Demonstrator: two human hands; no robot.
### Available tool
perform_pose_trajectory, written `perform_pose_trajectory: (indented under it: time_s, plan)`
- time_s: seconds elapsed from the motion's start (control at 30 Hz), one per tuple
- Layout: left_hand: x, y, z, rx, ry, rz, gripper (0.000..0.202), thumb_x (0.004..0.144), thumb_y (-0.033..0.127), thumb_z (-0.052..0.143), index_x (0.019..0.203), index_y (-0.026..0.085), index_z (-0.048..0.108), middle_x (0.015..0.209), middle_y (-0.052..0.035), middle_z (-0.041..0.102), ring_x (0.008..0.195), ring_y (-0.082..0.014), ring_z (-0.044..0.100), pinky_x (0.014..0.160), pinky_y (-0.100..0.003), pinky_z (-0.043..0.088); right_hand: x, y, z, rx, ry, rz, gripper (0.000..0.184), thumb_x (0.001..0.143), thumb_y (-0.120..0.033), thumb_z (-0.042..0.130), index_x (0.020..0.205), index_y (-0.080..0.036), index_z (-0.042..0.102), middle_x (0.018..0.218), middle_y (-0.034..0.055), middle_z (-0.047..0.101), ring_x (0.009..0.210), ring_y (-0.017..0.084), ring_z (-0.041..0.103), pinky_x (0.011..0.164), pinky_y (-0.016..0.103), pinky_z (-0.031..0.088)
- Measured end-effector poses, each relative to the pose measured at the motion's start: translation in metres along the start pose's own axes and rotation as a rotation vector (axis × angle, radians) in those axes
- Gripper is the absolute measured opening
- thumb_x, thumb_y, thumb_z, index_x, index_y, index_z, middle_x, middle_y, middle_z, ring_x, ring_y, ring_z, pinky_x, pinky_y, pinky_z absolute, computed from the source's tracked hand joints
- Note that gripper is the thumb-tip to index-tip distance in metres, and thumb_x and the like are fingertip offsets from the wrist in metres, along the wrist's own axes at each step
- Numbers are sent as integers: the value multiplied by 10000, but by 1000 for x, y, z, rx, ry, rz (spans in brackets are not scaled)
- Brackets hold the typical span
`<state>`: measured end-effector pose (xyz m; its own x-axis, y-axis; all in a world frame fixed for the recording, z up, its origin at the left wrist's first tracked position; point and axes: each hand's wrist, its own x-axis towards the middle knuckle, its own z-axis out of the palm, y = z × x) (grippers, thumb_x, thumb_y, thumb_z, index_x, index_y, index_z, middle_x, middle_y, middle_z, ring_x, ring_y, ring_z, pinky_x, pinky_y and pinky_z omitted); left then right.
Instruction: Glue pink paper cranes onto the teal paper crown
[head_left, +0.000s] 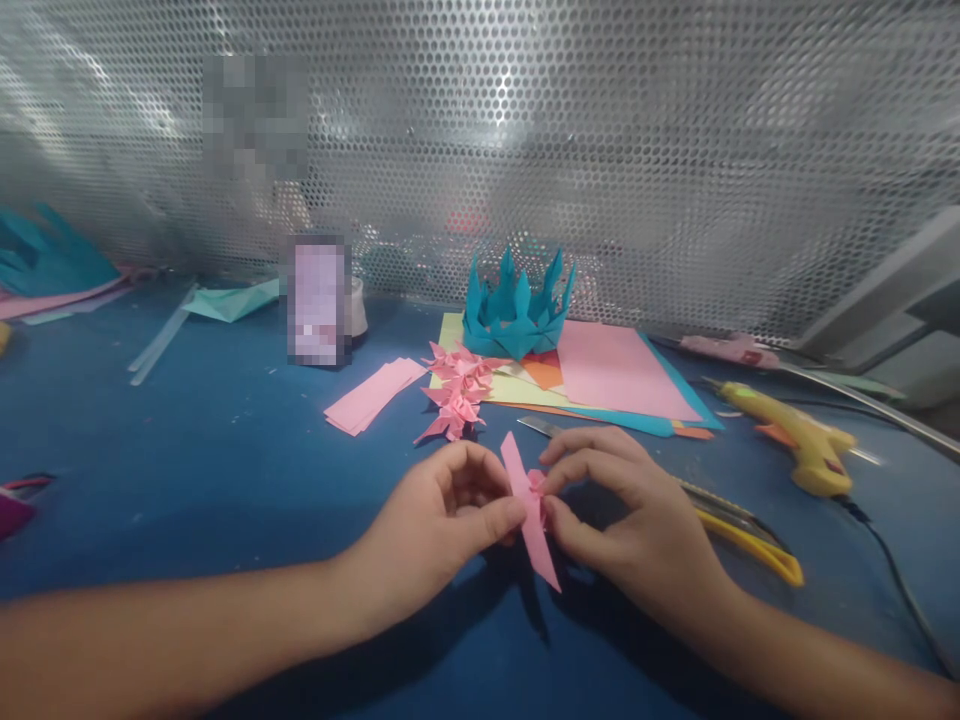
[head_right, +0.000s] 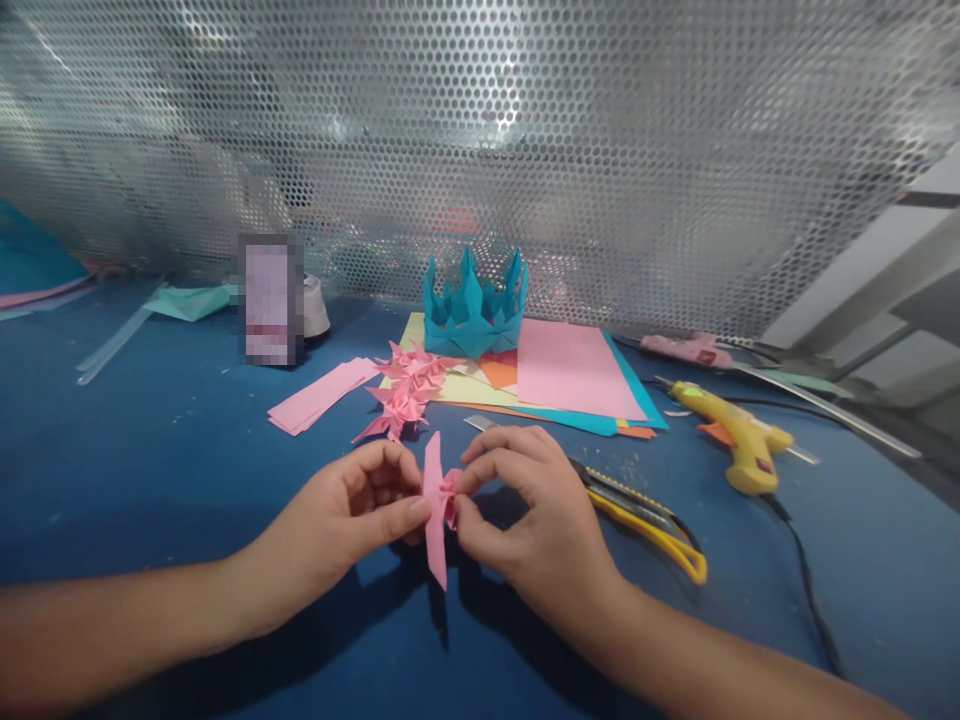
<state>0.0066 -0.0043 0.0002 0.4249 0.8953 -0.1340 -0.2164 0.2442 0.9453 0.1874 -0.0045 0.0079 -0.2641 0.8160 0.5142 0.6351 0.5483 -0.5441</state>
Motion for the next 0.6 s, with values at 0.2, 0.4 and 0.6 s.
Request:
perform_pose_trajectory:
  time_s: [0.2,0.4,0.6]
  plan:
    - [-2,6,0,72,47,-30,178,697,225,714,799,123,610,769,1,630,715,-92,579,733,-251,478,-1,-2,-2,-16,4,-37,81,678,-143,625,669,-224,620,803,21,637,790,183,582,722,328,468]
    - [0,8,-7,212,34,-57,225,667,292,733,817,130,688,750,-32,688,679,-125,608,710,-278,493,-2,-3,-4,-34,-11,-89,82,710,-167,614,657,-229,618,769,14,645,752,170,577,704,321,453]
    - [1,9,-16,484,-15,47,164,722,303,672,796,161,706,785,-44,710,728,-162,635,698,-280,491,-2,-1,-2,-46,-100,-113,93,700,-150,614,664,-236,624,766,3,657,731,167,581,716,334,434]
